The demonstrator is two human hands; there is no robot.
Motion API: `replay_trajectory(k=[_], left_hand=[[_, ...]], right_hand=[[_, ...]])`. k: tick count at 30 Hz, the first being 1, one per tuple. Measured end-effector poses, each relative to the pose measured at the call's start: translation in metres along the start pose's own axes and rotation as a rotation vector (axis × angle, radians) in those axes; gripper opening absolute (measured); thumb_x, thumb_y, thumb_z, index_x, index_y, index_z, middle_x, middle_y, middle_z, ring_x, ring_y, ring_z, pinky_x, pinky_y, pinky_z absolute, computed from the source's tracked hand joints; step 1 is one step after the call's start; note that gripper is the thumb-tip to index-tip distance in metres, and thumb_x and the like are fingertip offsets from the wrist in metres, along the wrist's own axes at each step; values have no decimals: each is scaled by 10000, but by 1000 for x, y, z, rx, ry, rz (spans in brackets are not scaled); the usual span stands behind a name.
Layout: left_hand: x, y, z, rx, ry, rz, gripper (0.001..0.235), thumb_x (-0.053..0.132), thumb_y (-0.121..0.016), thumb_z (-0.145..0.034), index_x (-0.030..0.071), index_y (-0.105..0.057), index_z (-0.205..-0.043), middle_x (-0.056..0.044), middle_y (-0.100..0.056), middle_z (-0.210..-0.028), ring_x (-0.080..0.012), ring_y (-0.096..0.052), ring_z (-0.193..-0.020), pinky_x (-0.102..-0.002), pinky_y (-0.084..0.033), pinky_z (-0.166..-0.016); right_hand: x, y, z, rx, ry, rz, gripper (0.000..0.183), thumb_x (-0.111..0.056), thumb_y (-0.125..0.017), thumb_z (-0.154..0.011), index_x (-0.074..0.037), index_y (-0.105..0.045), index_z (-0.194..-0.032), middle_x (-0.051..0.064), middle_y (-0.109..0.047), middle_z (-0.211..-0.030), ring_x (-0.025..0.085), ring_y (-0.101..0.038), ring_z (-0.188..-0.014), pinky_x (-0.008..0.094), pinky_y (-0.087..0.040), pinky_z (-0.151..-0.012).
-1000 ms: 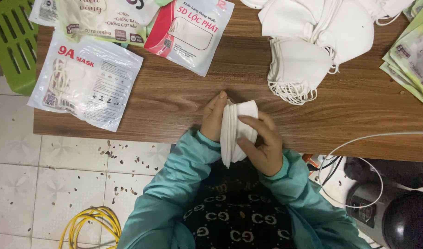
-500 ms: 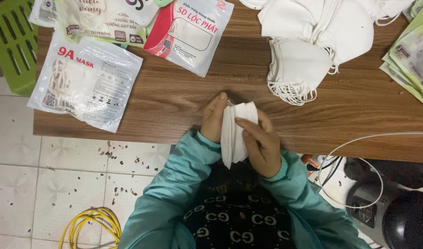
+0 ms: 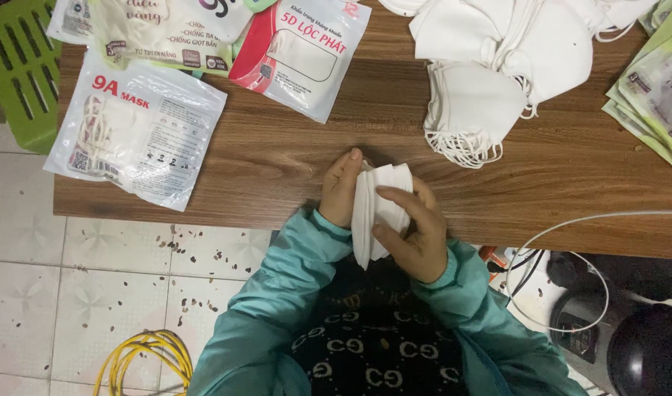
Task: Sorting and stacking face masks on a wooden table for packaging.
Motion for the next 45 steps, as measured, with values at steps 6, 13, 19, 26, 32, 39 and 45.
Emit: replay_trajectory(k=[6,13,19,26,32,39,45], left_hand=[[11,-4,5,12,16,6,371,338,-575,-1062,116,-631,-769,-5,-644,-654,-69,-616,-605,-184,-514,-598],[-2,2,-1,-29,4,7,386,359,-588,-1058,98,-649,-780,-44,-656,-672,-103,-625,-619,-212,-521,-606],[1,2,0,-20,-23,-14,346,316,-577,-1065,109,-634,-794,-15,-647,-680,-82,-617,-637,-201,-525,-629],[-3,4,-1,14,1,18,316,319,-611,-1043,127,-647,-795,13,-634,-669,-57,-619,-623,-178,-509,-610],[-8,8,-3,38,-29,-47,350,306,-608,-1049,102,-646,-766,-8,-627,-647,-84,-597,-592,-195,-486,-576],[16,-1,5,59,-343,-514,256,245,-646,-1041,78,-716,-860,-45,-626,-720,-106,-577,-775,-256,-495,-715],[77,-14,25,-21,-410,-609,482,221,-587,-1031,40,-457,-1458,-248,-586,-1275,-383,-551,-1209,-539,-445,-1042]], right_hand=[[-9,-1,-4,35,30,-5,375,-115,-780,-893,-14,-681,-1241,225,-622,-1260,417,-588,-1243,539,-446,-1029],[-7,-1,0,52,34,19,327,-53,-615,-990,15,-654,-1308,255,-597,-1310,459,-544,-1304,565,-411,-1062],[-11,-2,2,18,91,-7,450,-193,-785,-890,-28,-676,-1295,153,-678,-1273,418,-539,-1315,564,-375,-1116],[-10,-2,1,-12,49,-17,449,-143,-791,-874,-16,-669,-1287,189,-630,-1296,424,-539,-1312,550,-406,-1082],[1,3,7,5,-21,-48,615,-152,-737,-901,42,-490,-1429,266,-524,-1437,417,-481,-1352,585,-375,-1117],[26,15,12,57,-88,-22,785,29,-715,-865,52,-345,-1557,271,-421,-1556,394,-375,-1460,542,-303,-1195],[37,28,-5,177,-186,-316,836,62,-704,-863,3,-288,-1586,206,-396,-1597,315,-410,-1451,491,-387,-1172]])
Point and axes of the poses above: each hand's wrist, its own z-axis away from the middle knuckle, its own y-axis out of the back of the hand, x = y × z, the point moved 7 cm from there along -z, towards the middle knuckle
